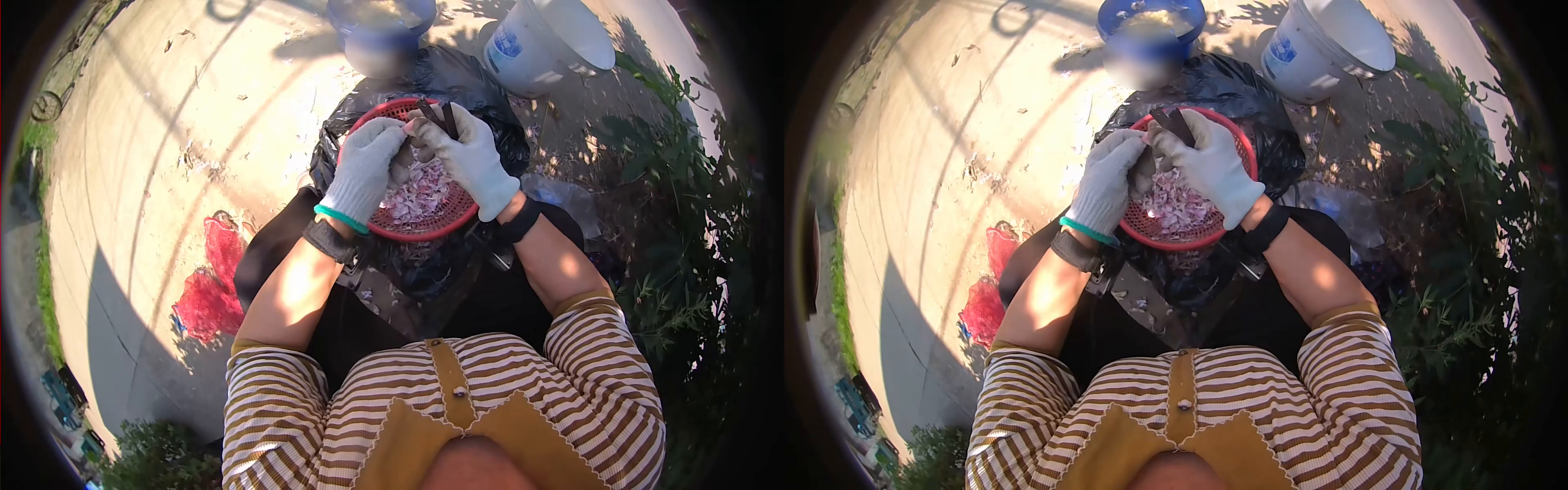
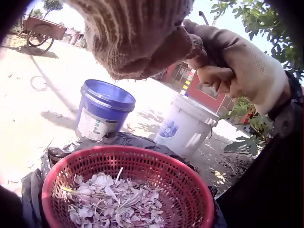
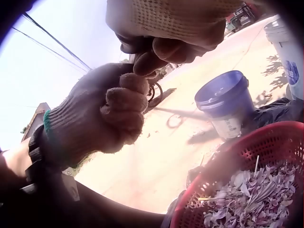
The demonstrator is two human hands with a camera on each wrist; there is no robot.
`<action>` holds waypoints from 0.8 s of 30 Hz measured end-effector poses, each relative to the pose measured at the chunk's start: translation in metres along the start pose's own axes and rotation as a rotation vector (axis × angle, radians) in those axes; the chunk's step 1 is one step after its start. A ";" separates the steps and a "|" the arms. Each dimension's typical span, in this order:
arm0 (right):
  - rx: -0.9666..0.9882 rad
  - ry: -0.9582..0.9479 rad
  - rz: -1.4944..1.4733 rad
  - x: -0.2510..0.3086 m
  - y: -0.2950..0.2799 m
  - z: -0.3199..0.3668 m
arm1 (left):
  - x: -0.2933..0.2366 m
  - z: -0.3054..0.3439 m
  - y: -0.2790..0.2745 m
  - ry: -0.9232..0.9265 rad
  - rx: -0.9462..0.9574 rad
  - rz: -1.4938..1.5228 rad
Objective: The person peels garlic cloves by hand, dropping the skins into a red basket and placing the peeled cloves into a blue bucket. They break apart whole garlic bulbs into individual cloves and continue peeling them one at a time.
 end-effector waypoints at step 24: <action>0.174 0.223 -0.379 -0.009 0.010 0.002 | 0.001 0.001 0.007 -0.028 -0.011 0.363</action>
Point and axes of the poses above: each hand's wrist, its own z-axis away from the middle knuckle, its own y-axis out of the palm, x = y × z, the point moved 9 cm from there along -z, towards the middle knuckle, and after that the axes turned 1 degree about -x, right-handed, at the moved point
